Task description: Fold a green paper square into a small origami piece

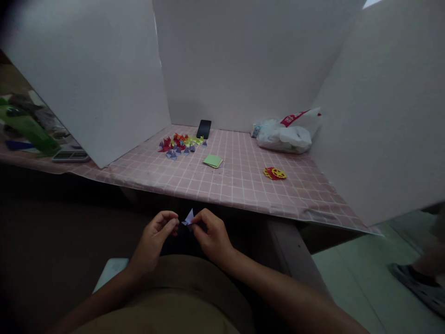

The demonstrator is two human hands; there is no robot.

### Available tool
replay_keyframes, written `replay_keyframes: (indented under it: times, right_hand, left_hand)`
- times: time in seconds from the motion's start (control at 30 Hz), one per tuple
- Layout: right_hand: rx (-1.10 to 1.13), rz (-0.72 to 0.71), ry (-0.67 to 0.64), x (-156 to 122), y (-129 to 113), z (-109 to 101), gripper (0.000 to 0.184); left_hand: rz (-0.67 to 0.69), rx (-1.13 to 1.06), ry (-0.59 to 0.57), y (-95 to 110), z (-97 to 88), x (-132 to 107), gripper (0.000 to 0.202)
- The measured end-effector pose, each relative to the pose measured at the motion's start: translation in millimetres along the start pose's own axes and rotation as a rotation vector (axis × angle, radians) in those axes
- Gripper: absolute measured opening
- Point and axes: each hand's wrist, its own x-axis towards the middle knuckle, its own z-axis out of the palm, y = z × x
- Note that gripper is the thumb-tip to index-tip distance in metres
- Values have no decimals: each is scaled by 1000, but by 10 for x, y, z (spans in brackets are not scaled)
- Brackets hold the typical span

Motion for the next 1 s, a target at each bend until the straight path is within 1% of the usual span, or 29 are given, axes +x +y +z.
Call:
replay_keyframes:
  times: [0.13,0.23,0.33,0.57,0.67,0.73,0.8,0.83,0.9,1.0]
  right_hand:
    - [144,129,13,34,-12,-13,6]
    - [207,166,-5,50,-34,-20,4]
    - [211,167,-13,56,-54,-31,4]
    - [137,83,-44,77,-75,-60,4]
    - [102,65,-48,105,-77,-86,4]
    - [80,51,-23,143,-65,-124,5]
    - [74,52,15,199,-42,-183,8]
    - [73,55,38,233,-28,-220,7]
    - [75,85,60,305,2,-303,10]
    - [69,141,120,407,52,-432,12]
  left_hand:
    - [11,-61,-128,15,35,45,29]
    - [3,-101,-178,24,85,80,26]
    - [7,-91,-174,38,129,106,18]
    - [44,-8,-134,109,164,124,12]
    - [69,39,-141,156,147,190,12]
    - [105,77,-131,199,104,319,13]
    - [174,127,-81,247,20,541,16]
    - [211,164,-54,271,-38,687,18]
    - [258,308,59,319,-182,1027,21]
    - [243,407,150,386,-433,1569,21]
